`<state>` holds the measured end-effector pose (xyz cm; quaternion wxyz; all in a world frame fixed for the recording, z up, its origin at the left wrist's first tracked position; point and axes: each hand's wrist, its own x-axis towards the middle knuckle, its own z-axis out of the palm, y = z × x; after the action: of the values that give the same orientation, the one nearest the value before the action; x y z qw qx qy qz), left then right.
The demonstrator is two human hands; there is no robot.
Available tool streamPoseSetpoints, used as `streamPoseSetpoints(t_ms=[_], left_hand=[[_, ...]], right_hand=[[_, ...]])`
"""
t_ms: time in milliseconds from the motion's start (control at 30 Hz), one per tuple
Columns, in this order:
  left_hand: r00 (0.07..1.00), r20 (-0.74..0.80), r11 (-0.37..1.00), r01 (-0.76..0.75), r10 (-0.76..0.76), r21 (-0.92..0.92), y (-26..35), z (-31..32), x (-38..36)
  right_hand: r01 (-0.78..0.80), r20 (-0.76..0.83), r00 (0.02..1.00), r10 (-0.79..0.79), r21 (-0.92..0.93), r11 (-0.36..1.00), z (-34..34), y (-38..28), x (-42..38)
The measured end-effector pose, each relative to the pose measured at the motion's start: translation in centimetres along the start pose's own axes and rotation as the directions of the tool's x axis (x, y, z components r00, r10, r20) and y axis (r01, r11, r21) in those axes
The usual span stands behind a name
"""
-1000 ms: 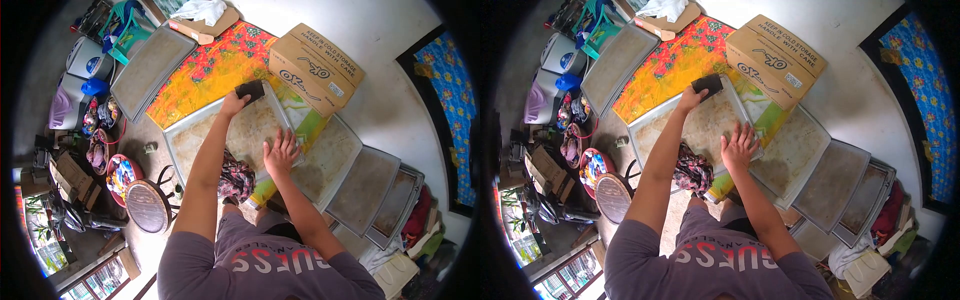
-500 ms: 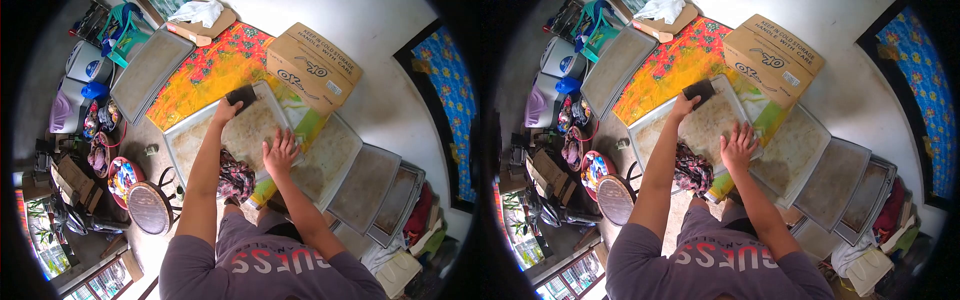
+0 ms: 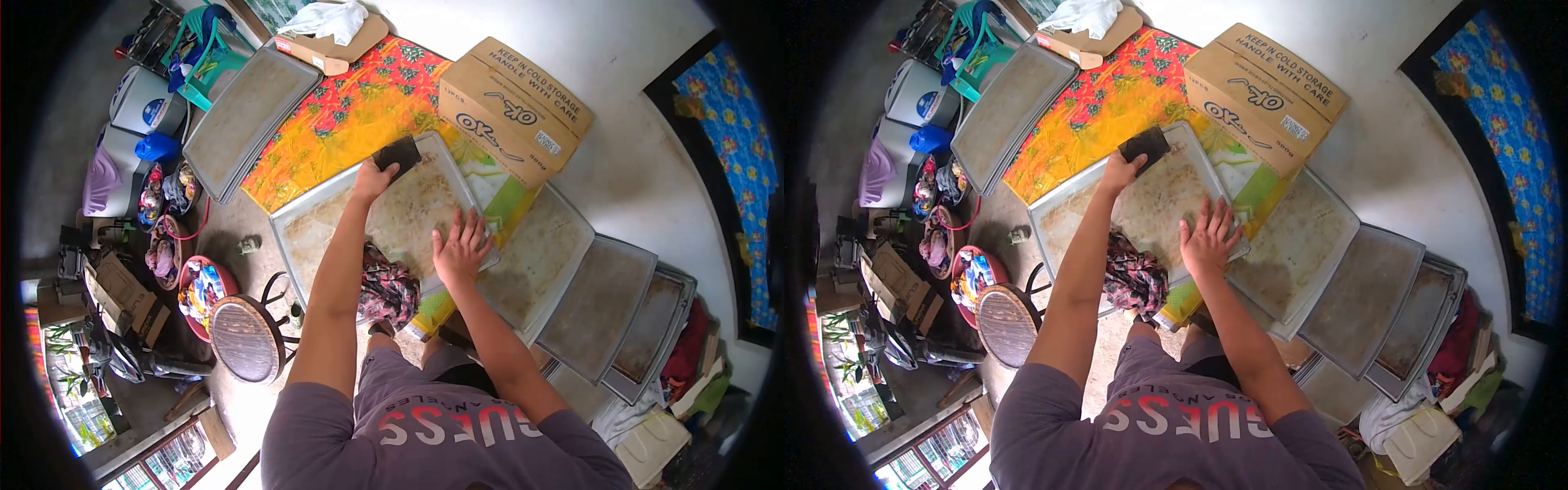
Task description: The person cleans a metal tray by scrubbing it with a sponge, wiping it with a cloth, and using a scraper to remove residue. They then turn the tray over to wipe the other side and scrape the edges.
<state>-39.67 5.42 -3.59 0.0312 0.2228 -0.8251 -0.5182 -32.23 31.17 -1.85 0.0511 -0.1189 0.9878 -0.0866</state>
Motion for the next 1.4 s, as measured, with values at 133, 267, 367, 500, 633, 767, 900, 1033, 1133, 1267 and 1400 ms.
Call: streamPoseSetpoints(t_ms=[133, 267, 367, 500, 633, 767, 900, 1033, 1133, 1267, 1400], left_hand=[[0.998, 0.044, 0.998, 0.044, -0.041, -0.056, 1.2, -0.5, -0.6], [0.988, 0.093, 0.991, 0.122, -0.126, 0.054, -0.8, -0.2, 0.8], [0.998, -0.010, 0.989, -0.055, 0.054, -0.139, -3.6, 1.0, 2.0], [0.997, 0.071, 0.994, 0.003, 0.005, -0.113, 2.1, -0.4, -0.4], [0.982, 0.143, 0.992, 0.119, -0.124, 0.046, -0.6, 1.1, 0.7], [0.994, 0.113, 0.998, -0.007, -0.001, 0.069, 0.9, 1.4, -2.2], [0.978, 0.205, 0.986, -0.079, 0.048, 0.149, 0.6, 1.6, -2.1], [0.993, 0.114, 0.999, 0.034, -0.030, -0.025, 1.6, 2.1, -2.4], [0.993, 0.110, 0.981, 0.006, -0.029, 0.196, 1.7, 2.1, -2.6], [0.991, 0.116, 0.997, -0.061, 0.066, -0.046, 0.4, 2.7, -1.7], [0.996, 0.083, 0.998, -0.025, 0.020, 0.059, 2.4, 2.4, -2.6]], right_hand=[[0.007, -0.028, 1.000, -0.007, 0.000, 1.000, 0.3, 0.1, 0.1], [0.000, -0.009, 1.000, 0.000, -0.008, 1.000, 0.0, 0.1, 0.1], [-0.004, -0.004, 1.000, 0.004, -0.009, 1.000, -0.1, -0.1, 0.1], [-0.005, -0.001, 1.000, 0.005, -0.018, 1.000, -0.1, 0.0, 0.0], [-0.015, 0.023, 1.000, 0.015, -0.027, 1.000, -0.1, -0.1, 0.1], [-0.019, 0.017, 1.000, 0.019, -0.012, 1.000, -0.1, -0.1, 0.1], [-0.011, 0.036, 0.999, 0.012, -0.013, 1.000, -0.3, -0.1, 0.0], [-0.016, 0.033, 0.999, 0.017, -0.010, 1.000, -0.1, -0.1, 0.1], [-0.022, 0.046, 0.999, 0.023, -0.008, 1.000, -0.2, -0.1, 0.1], [-0.020, 0.027, 0.999, 0.020, -0.008, 1.000, -0.4, -0.2, 0.0], [-0.011, 0.000, 1.000, 0.011, -0.021, 1.000, -0.3, -0.1, 0.0]])
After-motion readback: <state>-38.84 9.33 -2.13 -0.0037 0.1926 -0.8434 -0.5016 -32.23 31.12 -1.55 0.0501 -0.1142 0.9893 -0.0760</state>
